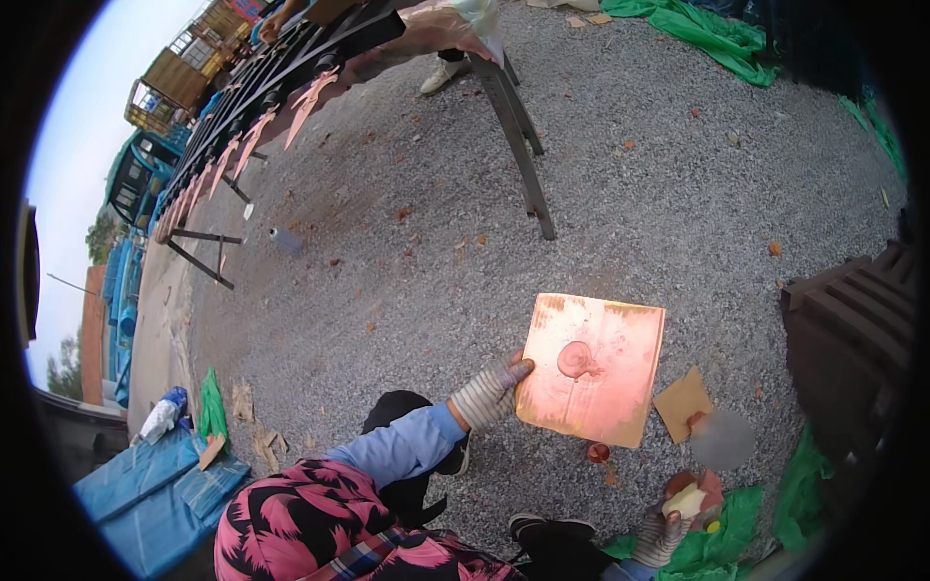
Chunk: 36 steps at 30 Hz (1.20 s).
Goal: The person applies paint to metal spearhead decorations attached to a gate using a sponge and a paint tray. They repeatedly dip the sponge into the paint and rub it onto each spearhead in sequence.
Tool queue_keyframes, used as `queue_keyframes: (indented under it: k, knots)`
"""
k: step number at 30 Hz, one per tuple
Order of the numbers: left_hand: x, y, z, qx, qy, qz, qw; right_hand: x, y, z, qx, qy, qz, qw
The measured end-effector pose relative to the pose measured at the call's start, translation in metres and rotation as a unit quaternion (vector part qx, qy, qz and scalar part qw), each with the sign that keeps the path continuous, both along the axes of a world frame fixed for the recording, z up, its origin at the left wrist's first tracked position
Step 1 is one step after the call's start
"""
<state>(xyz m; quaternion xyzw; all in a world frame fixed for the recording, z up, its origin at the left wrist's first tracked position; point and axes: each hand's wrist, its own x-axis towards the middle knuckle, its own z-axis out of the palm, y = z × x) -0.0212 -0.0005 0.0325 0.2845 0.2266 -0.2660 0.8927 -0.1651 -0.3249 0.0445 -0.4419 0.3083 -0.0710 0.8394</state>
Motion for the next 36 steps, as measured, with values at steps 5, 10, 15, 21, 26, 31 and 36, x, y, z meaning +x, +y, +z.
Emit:
queue_keyframes:
  k: [5, 10, 15, 21, 26, 31, 36]
  knots:
    - [-0.027, 0.026, 0.025, 0.024, 0.021, 0.06, 0.998, -0.026, 0.011, -0.045, 0.046, 0.058, -0.006, 0.997]
    - [-0.076, 0.06, 0.11, 0.05, -0.011, 0.181, 0.982, -0.047, -0.003, 0.009, 0.207, 0.102, -0.028, 0.973]
    - [-0.123, 0.085, 0.229, 0.05, -0.015, 0.323, 0.945, 0.009, 0.012, 0.122, 0.192, 0.107, 0.038, 0.975]
    - [-0.169, 0.12, 0.344, 0.053, -0.013, 0.392, 0.918, 0.086, 0.063, 0.25, 0.119, 0.061, 0.145, 0.98]
    - [-0.179, 0.169, 0.402, 0.027, -0.036, 0.432, 0.901, 0.131, 0.103, 0.32, 0.162, -0.008, 0.236, 0.958]
    - [-0.195, 0.234, 0.416, 0.025, -0.039, 0.463, 0.885, 0.148, 0.2, 0.428, 0.136, -0.053, 0.283, 0.948]
    - [-0.194, 0.298, 0.453, -0.004, -0.049, 0.477, 0.878, 0.165, 0.256, 0.44, 0.141, -0.063, 0.315, 0.936]
